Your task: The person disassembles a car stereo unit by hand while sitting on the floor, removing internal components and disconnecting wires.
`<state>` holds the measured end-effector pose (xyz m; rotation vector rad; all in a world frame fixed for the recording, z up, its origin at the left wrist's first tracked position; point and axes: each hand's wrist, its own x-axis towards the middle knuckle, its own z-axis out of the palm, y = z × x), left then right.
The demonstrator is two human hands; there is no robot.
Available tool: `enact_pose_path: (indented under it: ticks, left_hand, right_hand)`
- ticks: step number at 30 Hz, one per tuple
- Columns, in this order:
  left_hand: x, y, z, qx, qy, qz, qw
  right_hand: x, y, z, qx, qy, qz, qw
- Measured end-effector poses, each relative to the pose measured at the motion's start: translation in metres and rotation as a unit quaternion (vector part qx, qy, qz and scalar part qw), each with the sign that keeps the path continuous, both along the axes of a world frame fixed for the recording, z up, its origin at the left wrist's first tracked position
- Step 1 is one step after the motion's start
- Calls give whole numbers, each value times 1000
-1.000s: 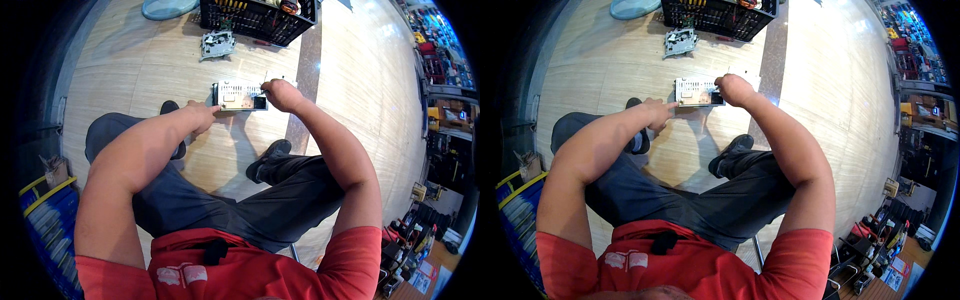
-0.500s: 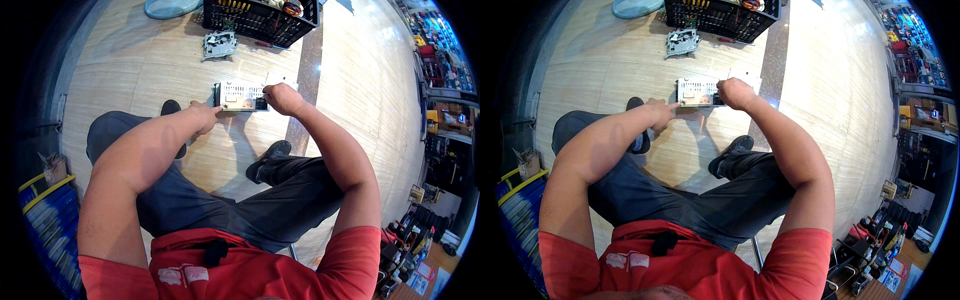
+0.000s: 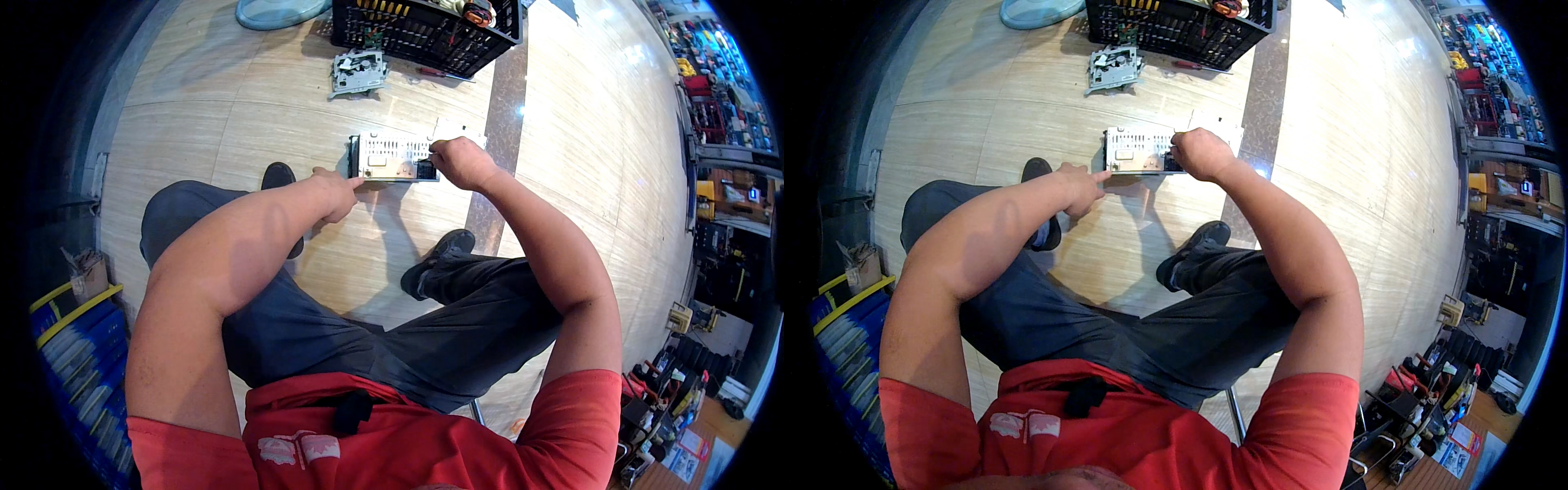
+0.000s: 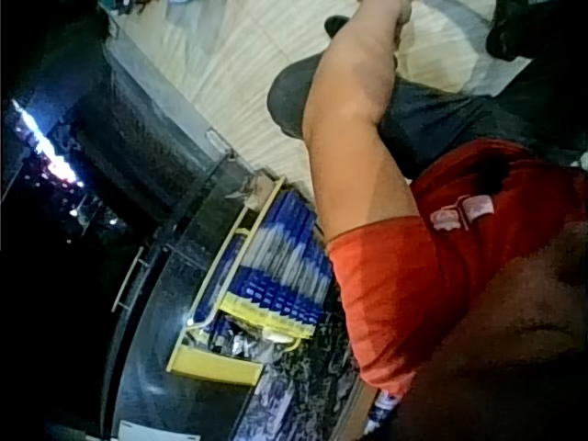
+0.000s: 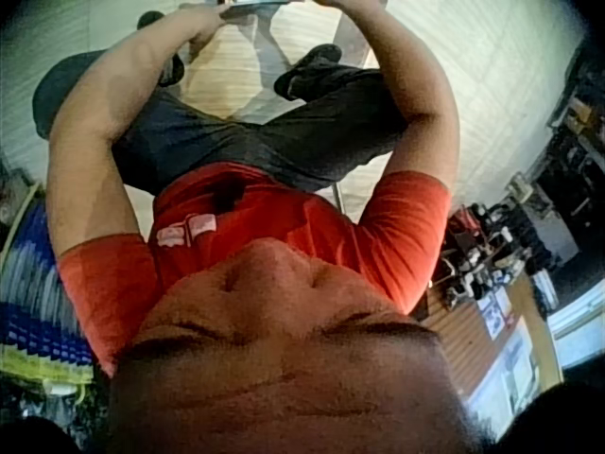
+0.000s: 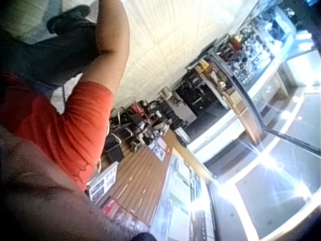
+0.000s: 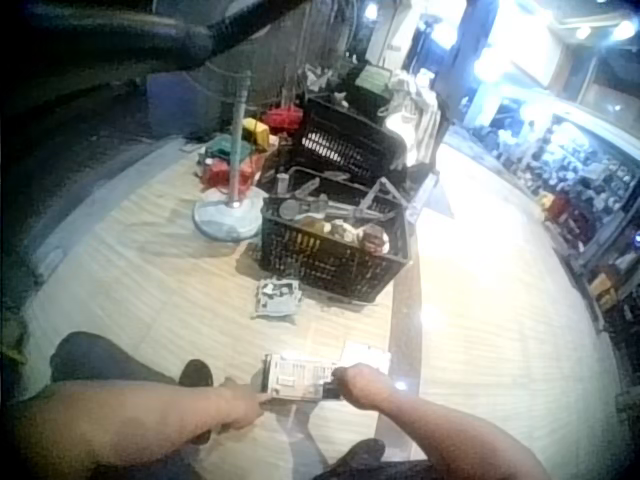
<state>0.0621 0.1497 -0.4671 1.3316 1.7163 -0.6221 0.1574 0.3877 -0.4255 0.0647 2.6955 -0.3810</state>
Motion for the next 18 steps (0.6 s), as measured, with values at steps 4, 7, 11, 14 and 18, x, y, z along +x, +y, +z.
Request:
enact_pose_path:
  ticks: [4,7,11,14,18]
  left_hand:
    - [1,-1,1,14,-6,-13,1000]
    - [2,2,5,4,-13,-1,1000]
    - [5,2,8,21,-13,7,1000]
    - [5,6,8,37,-7,2,999]
    - [6,7,17,70,6,-12,997]
  right_hand:
    - [0,0,-1,0,6,-7,1000]
    - [-1,-1,-1,0,2,-8,1000]
    - [-1,-2,-1,6,-7,-11,1000]
    - [-1,-3,1,8,-12,-13,1000]
    - [-2,-2,1,9,-9,-14,1000]
